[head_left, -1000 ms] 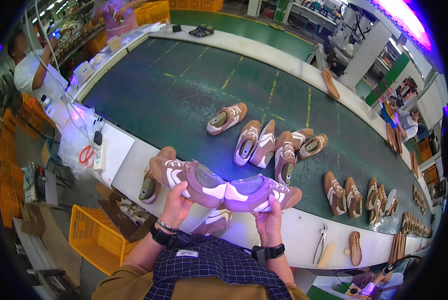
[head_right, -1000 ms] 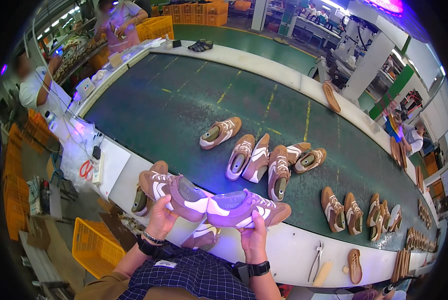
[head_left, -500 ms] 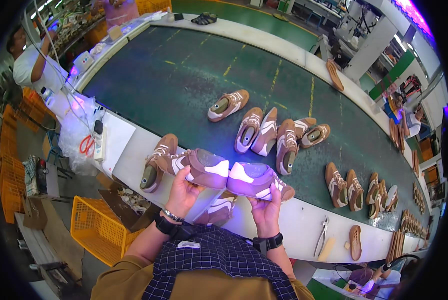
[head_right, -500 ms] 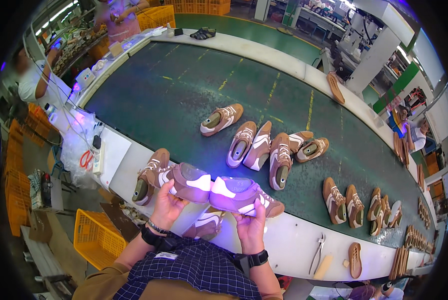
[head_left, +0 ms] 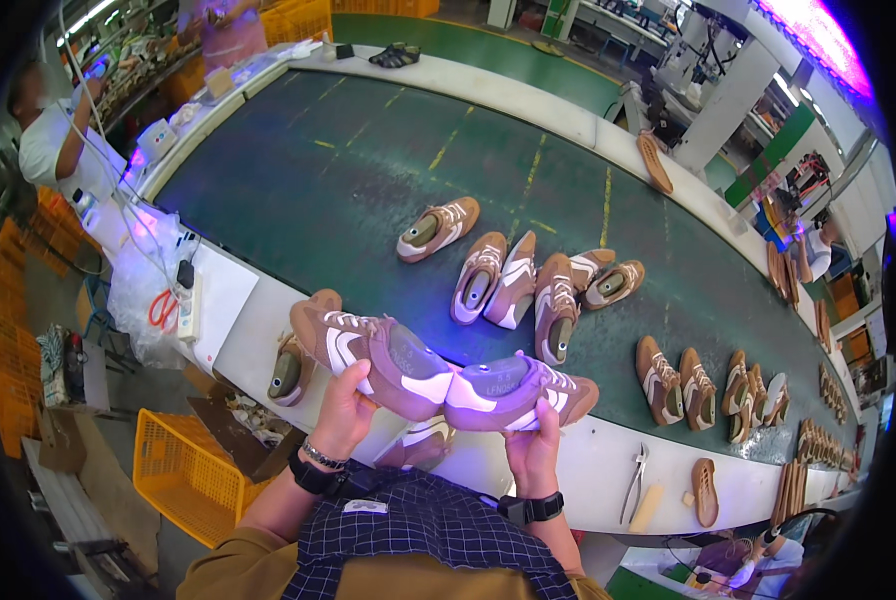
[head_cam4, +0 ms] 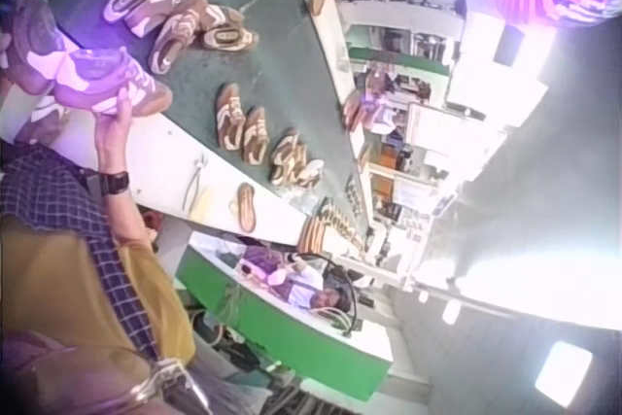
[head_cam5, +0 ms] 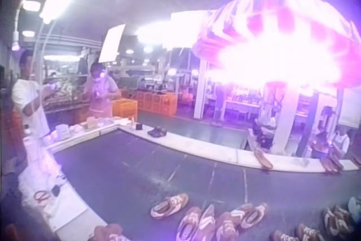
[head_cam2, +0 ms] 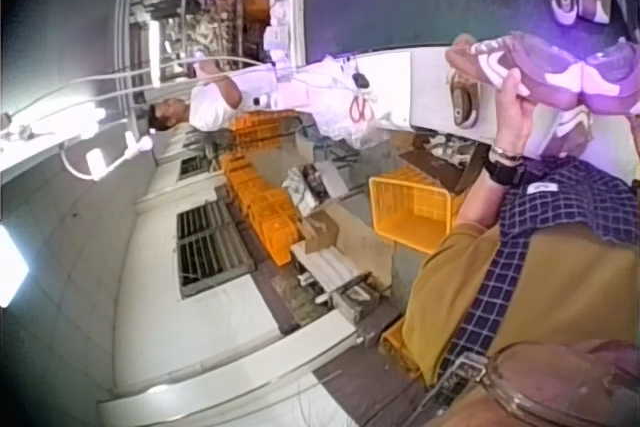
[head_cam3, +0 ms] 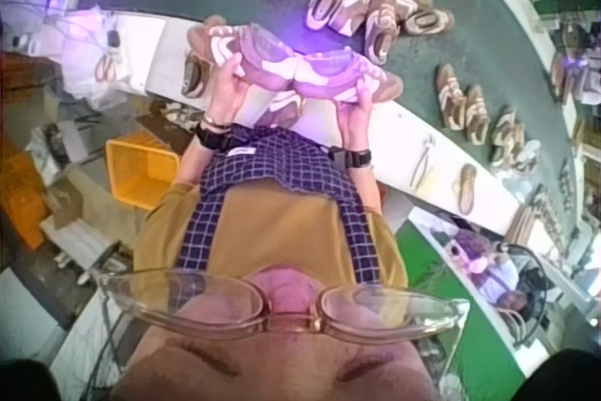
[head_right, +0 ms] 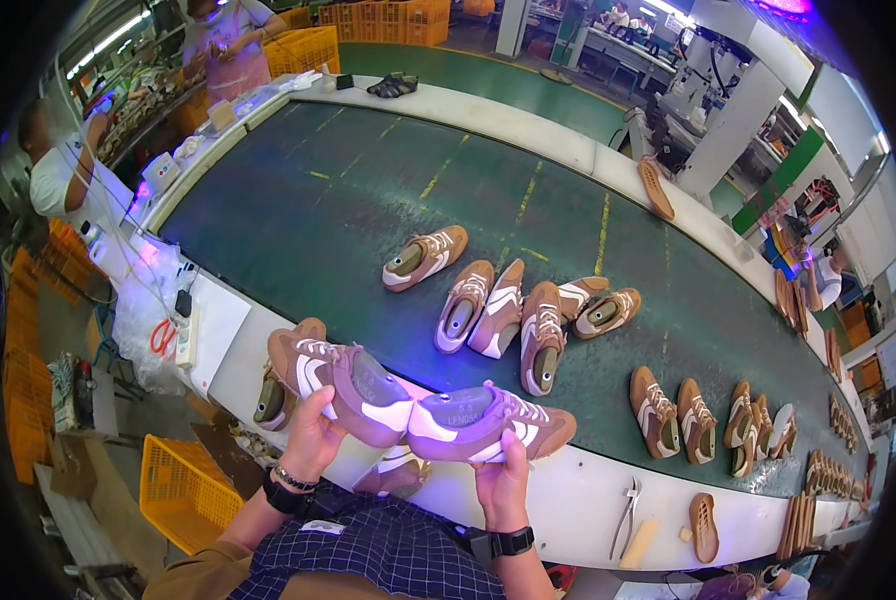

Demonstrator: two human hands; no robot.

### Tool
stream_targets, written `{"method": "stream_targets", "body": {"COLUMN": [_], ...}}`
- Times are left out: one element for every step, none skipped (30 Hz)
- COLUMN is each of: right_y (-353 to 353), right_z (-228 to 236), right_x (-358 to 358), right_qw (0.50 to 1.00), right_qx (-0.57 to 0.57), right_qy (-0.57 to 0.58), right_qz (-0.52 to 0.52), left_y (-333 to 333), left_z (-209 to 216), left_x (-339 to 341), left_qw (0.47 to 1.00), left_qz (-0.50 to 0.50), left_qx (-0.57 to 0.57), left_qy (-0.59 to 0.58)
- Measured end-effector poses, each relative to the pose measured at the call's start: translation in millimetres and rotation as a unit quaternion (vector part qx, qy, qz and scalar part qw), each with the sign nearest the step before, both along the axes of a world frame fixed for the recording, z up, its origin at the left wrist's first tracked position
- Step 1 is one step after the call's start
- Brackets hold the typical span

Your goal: The person picks up pairs of brown and white sneakers from a conveyor belt in a factory setting. They hold the shoes up to a purple UV light to inspect the soles and uppers, then place them back on the belt. The person repeats this process for multiple pairs of shoes.

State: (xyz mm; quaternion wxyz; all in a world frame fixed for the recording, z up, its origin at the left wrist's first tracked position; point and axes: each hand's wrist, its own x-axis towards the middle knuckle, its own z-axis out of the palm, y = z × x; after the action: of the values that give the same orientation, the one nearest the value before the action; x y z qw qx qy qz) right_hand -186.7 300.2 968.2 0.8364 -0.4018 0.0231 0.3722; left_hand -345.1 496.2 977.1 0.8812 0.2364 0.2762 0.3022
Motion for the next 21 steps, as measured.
{"method": "stream_targets", "body": {"right_y": [-2.6, -4.7, -4.4, -3.0, -2.0, -1.9, -1.9, -2.5, -2.8, -3.0, -2.6, -2.2, -1.9, -0.3, 1.4, 1.0, 0.5, -2.0, -9.3, -7.2, -8.1], "right_z": [2.1, 3.1, 5.9, 11.5, 16.0, 18.6, 20.6, 21.7, 22.3, 22.5, 23.1, 21.2, 16.5, 11.7, 6.2, -1.9, -10.2, -18.3, -42.4, -30.3, -14.6], "right_x": [0.9, 1.2, 0.9, 0.4, -0.2, -0.6, -0.9, -0.9, -0.9, -0.8, -0.4, 0.0, 0.2, 1.5, 2.0, -1.0, -2.8, -6.1, -4.6, -7.1, -11.5], "right_qw": [1.0, 1.0, 1.0, 1.0, 1.0, 0.999, 0.999, 0.999, 0.999, 0.999, 0.999, 0.999, 0.999, 0.999, 0.999, 0.998, 0.996, 0.995, 0.99, 0.988, 0.986], "right_qx": [-0.003, 0.011, 0.01, 0.01, 0.009, 0.011, 0.012, 0.014, 0.011, 0.009, 0.006, 0.018, 0.03, 0.043, 0.045, 0.046, 0.048, 0.032, -0.004, -0.016, -0.029], "right_qy": [-0.01, -0.008, -0.015, -0.021, -0.028, -0.032, -0.035, -0.039, -0.043, -0.047, -0.051, -0.032, -0.014, 0.004, 0.028, 0.052, 0.074, 0.091, 0.131, 0.129, 0.126], "right_qz": [0.002, 0.011, 0.009, 0.007, 0.004, 0.005, 0.005, 0.006, 0.005, 0.005, 0.005, 0.005, 0.005, 0.01, 0.008, 0.008, 0.01, 0.018, 0.043, 0.08, 0.109], "left_y": [-0.1, -0.6, -1.4, -2.2, -2.8, -3.4, -3.7, -4.7, -5.7, -6.5, -6.6, -6.4, -6.5, -8.4, -10.2, -9.5, -6.4, -2.7, 3.8, 18.2, 38.3], "left_z": [1.2, 4.1, 7.8, 10.9, 13.5, 15.6, 17.1, 18.0, 18.7, 18.8, 17.5, 14.4, 10.4, 3.5, -5.9, -12.2, -13.8, -14.3, -15.6, -26.1, -19.1], "left_x": [-0.1, -0.1, 0.0, 0.4, 0.7, 1.0, 1.3, 1.2, 0.9, 0.5, -0.2, -1.6, -3.2, -4.7, -4.8, -3.7, 0.4, 4.6, 7.9, 13.7, 26.9], "left_qw": [1.0, 1.0, 1.0, 1.0, 0.999, 0.999, 0.999, 0.999, 0.999, 0.999, 0.999, 1.0, 1.0, 0.999, 0.998, 0.994, 0.992, 0.99, 0.987, 0.981, 0.972], "left_qz": [-0.002, -0.005, -0.008, -0.011, -0.012, -0.013, -0.014, -0.015, -0.014, -0.014, -0.018, -0.021, -0.024, -0.027, -0.028, -0.028, -0.041, -0.055, -0.072, -0.089, -0.102], "left_qx": [0.014, 0.018, 0.022, 0.027, 0.029, 0.032, 0.034, 0.033, 0.033, 0.032, 0.027, 0.021, 0.016, -0.02, -0.054, -0.088, -0.105, -0.121, -0.138, -0.156, -0.175], "left_qy": [-0.001, -0.003, -0.005, -0.008, -0.007, -0.005, -0.004, -0.001, 0.002, 0.005, 0.002, 0.0, -0.003, -0.016, -0.034, -0.052, -0.051, -0.05, -0.048, -0.071, -0.115]}}
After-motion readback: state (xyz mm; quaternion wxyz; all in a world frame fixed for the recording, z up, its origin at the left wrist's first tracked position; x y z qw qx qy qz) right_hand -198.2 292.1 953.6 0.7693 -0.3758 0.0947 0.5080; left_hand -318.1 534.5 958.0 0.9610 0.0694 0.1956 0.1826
